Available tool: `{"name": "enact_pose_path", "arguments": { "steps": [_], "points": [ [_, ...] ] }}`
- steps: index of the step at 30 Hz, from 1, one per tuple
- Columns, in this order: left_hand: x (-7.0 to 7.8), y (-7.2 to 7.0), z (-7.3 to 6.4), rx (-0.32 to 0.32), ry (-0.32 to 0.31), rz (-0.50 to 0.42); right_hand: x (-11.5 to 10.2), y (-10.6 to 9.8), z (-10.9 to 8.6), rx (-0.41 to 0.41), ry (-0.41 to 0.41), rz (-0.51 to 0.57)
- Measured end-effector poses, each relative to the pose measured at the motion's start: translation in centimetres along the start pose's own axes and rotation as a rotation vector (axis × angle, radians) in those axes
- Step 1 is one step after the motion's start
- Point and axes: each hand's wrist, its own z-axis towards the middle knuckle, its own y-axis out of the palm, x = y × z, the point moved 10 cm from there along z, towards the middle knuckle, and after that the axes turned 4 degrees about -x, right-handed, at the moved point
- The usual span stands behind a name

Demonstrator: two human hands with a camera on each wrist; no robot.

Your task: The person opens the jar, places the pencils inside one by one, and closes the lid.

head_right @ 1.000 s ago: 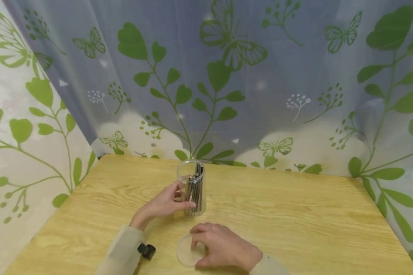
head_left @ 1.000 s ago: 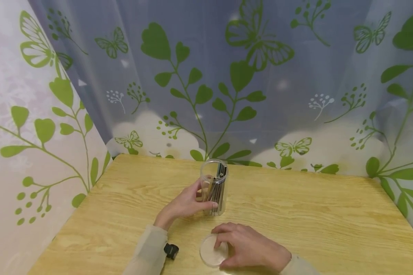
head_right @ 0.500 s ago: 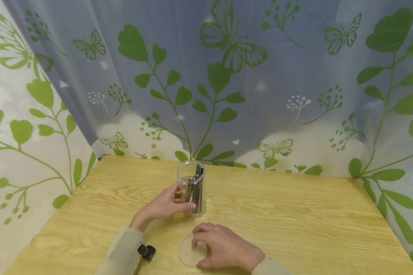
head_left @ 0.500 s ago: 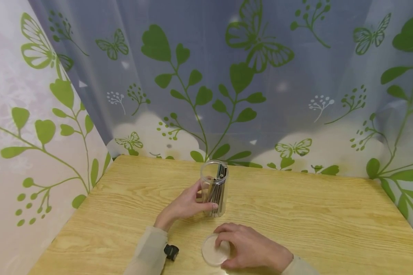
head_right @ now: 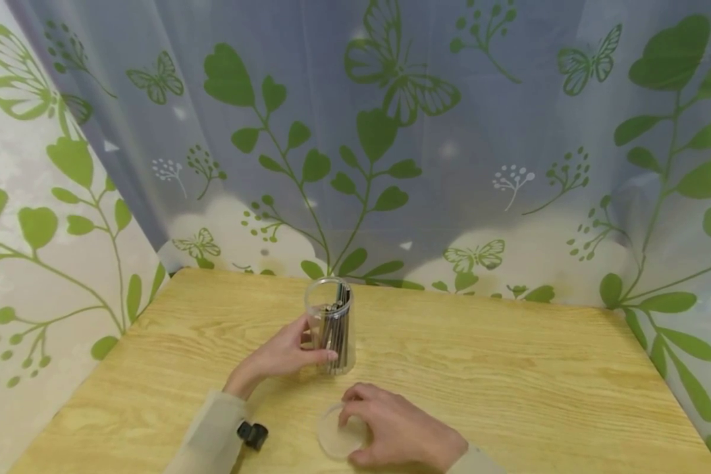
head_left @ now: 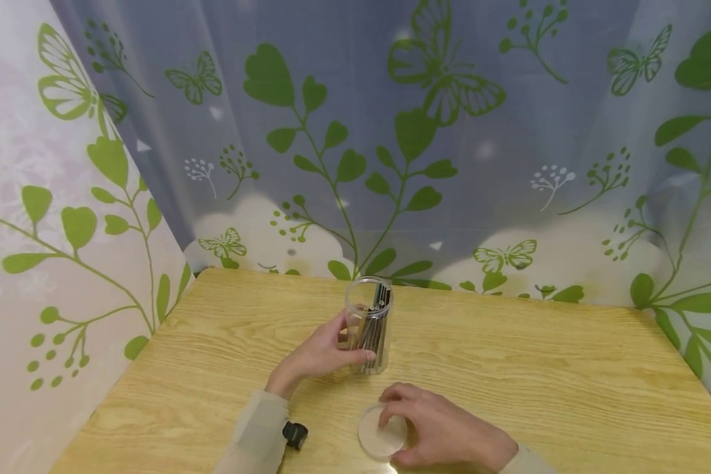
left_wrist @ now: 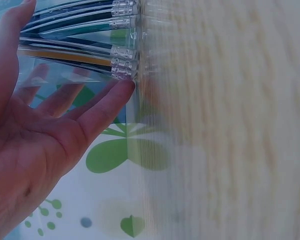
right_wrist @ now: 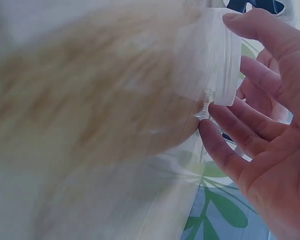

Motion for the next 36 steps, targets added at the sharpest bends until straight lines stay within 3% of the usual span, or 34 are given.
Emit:
{"name": "enact_pose_path", "arguments": {
  "steps": [18, 28, 36],
  "points": [
    [0.0, 0.0, -0.1, 0.003, -0.002, -0.001, 1.0, -1.6, -1.7, 0.054, 0.019, 0.035],
    [0.0, 0.0, 0.0, -0.003, 0.011, -0.012, 1.4, -3.1, -2.4, 0.160, -0.017, -0.007],
    [-0.2, 0.0, 0.0, -0.015, -0.006, -0.028, 2.3, -4.6, -3.1, 0.203, 0.015, 0.021]
  ]
}}
